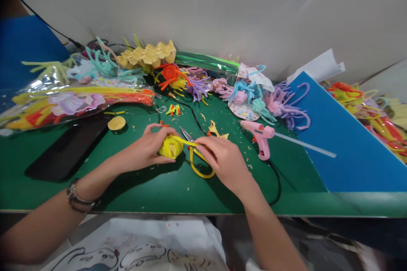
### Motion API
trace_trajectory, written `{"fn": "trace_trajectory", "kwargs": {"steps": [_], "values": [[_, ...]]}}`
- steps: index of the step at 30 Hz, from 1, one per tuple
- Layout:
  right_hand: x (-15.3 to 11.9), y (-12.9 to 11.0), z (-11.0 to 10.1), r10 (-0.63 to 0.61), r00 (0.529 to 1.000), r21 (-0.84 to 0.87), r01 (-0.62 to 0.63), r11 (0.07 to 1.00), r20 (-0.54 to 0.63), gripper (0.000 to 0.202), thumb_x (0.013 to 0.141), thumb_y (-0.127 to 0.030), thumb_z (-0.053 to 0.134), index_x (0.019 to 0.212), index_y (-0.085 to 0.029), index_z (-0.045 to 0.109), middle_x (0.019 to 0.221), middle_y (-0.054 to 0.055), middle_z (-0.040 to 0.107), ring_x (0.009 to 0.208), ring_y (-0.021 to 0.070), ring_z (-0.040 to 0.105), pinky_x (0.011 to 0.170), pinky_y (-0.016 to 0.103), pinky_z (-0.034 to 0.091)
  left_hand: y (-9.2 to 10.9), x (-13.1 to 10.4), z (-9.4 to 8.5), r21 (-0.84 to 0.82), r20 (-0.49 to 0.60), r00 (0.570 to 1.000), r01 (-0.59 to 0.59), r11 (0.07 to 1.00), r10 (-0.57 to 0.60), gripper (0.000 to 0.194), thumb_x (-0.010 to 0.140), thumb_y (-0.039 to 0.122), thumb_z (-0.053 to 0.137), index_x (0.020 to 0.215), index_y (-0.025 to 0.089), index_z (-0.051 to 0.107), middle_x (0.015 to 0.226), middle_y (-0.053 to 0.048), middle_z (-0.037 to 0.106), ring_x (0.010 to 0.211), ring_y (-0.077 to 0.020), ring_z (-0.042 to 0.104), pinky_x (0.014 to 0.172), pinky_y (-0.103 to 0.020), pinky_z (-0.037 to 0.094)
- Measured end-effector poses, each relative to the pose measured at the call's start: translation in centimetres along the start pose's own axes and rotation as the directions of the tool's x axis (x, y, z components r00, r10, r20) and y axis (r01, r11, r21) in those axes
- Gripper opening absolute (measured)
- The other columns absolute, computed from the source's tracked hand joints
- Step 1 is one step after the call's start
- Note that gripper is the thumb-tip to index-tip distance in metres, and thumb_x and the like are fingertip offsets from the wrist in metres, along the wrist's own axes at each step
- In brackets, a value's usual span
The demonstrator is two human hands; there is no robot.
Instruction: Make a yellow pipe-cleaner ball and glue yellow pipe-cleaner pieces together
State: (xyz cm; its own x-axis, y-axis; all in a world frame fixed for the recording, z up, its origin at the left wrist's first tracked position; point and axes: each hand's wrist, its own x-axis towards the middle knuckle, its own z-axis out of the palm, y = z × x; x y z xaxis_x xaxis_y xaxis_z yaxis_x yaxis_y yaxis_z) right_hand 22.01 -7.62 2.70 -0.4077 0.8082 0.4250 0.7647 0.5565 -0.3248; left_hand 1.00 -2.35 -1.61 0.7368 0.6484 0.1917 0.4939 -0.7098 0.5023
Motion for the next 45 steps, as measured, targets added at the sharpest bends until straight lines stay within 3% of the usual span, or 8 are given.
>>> {"fn": "trace_trajectory", "kwargs": {"steps": [6,11,15,20,25,30,42,45], "values": [[-0.7,-2.1,0.8,0.107,0.991,0.068,-0.101,0.993,-0.08,0.011,0.079,-0.015,0.051,0.084,-0.016,0.06,0.079,0.004,0.068,0.068,0.0122,0.062,0.061,0.02,0.047,0.3,0.1,0.0,-0.013,-0.036,0.998,0.051,0.999,-0.052,0.047,0.073,0.038,0.058,0.104,0.022,0.028,0.105,-0.006,0.06,0.097,-0.0204,0.056,0.096,-0.039,0.018],[-0.6,-3.6,1.8,0.213,0.976,0.254,-0.195,0.947,-0.043,0.01,0.078,-0.015,0.052,0.083,-0.017,0.061,0.073,0.001,0.064,0.056,0.0083,0.057,0.051,0.017,0.044,0.2,0.2,0.0,-0.027,-0.061,0.995,0.079,0.996,-0.081,0.048,0.071,0.04,0.058,0.102,0.021,0.026,0.106,-0.007,0.059,0.098,-0.0218,0.055,0.094,-0.039,0.021],[-0.3,-4.2,2.0,0.228,0.973,0.32,-0.205,0.925,-0.036,0.011,0.079,-0.017,0.05,0.08,-0.017,0.061,0.069,0.0,0.061,0.054,0.0068,0.054,0.049,0.016,0.041,0.3,0.3,-0.1,-0.06,-0.071,0.992,0.101,0.993,-0.105,0.044,0.071,0.039,0.058,0.097,0.021,0.027,0.102,-0.006,0.06,0.096,-0.0216,0.056,0.093,-0.04,0.022],[-0.4,-4.1,1.6,0.223,0.973,0.277,-0.197,0.941,-0.067,0.011,0.08,-0.017,0.049,0.076,-0.017,0.06,0.067,-0.001,0.061,0.055,0.0072,0.054,0.049,0.016,0.04,0.5,0.4,-0.2,-0.106,-0.075,0.981,0.17,0.98,-0.179,0.051,0.063,0.04,0.065,0.092,0.022,0.027,0.101,-0.006,0.062,0.095,-0.0225,0.057,0.091,-0.04,0.024],[-0.4,-3.3,1.2,0.304,0.944,0.058,-0.299,0.952,-0.126,0.008,0.077,-0.019,0.052,0.079,-0.017,0.06,0.062,-0.001,0.062,0.048,0.0087,0.052,0.046,0.019,0.038,0.8,0.5,-0.4,-0.153,-0.126,0.962,0.223,0.963,-0.242,0.053,0.057,0.039,0.069,0.086,0.023,0.028,0.109,-0.006,0.061,0.1,-0.0226,0.055,0.09,-0.039,0.025],[-0.5,-2.6,1.2,0.287,0.944,0.067,-0.28,0.958,-0.162,0.009,0.077,-0.019,0.052,0.074,-0.017,0.06,0.069,0.001,0.065,0.053,0.01,0.056,0.048,0.018,0.04,1.0,0.6,-0.5,-0.12,-0.15,0.964,0.201,0.972,-0.218,0.054,0.058,0.041,0.069,0.087,0.023,0.028,0.111,-0.007,0.061,0.099,-0.0233,0.055,0.089,-0.039,0.024],[1.4,-3.9,2.1,0.173,0.984,0.38,-0.143,0.914,-0.046,0.012,0.08,-0.015,0.049,0.077,-0.017,0.06,0.071,-0.001,0.06,0.062,0.0077,0.053,0.057,0.016,0.04,0.4,0.3,0.8,0.012,-0.078,0.995,0.061,0.998,-0.059,0.053,0.068,0.039,0.062,0.104,0.021,0.027,0.112,-0.009,0.06,0.095,-0.023,0.06,0.086,-0.036,0.022],[1.3,-3.7,2.1,0.159,0.987,0.422,-0.139,0.896,-0.013,0.011,0.08,-0.015,0.05,0.076,-0.018,0.06,0.071,-0.001,0.061,0.062,0.0078,0.053,0.056,0.017,0.04,0.3,0.2,0.6,0.016,-0.108,0.991,0.076,0.997,-0.074,0.047,0.07,0.04,0.059,0.1,0.021,0.029,0.114,-0.011,0.058,0.097,-0.0234,0.059,0.087,-0.037,0.022]]}}
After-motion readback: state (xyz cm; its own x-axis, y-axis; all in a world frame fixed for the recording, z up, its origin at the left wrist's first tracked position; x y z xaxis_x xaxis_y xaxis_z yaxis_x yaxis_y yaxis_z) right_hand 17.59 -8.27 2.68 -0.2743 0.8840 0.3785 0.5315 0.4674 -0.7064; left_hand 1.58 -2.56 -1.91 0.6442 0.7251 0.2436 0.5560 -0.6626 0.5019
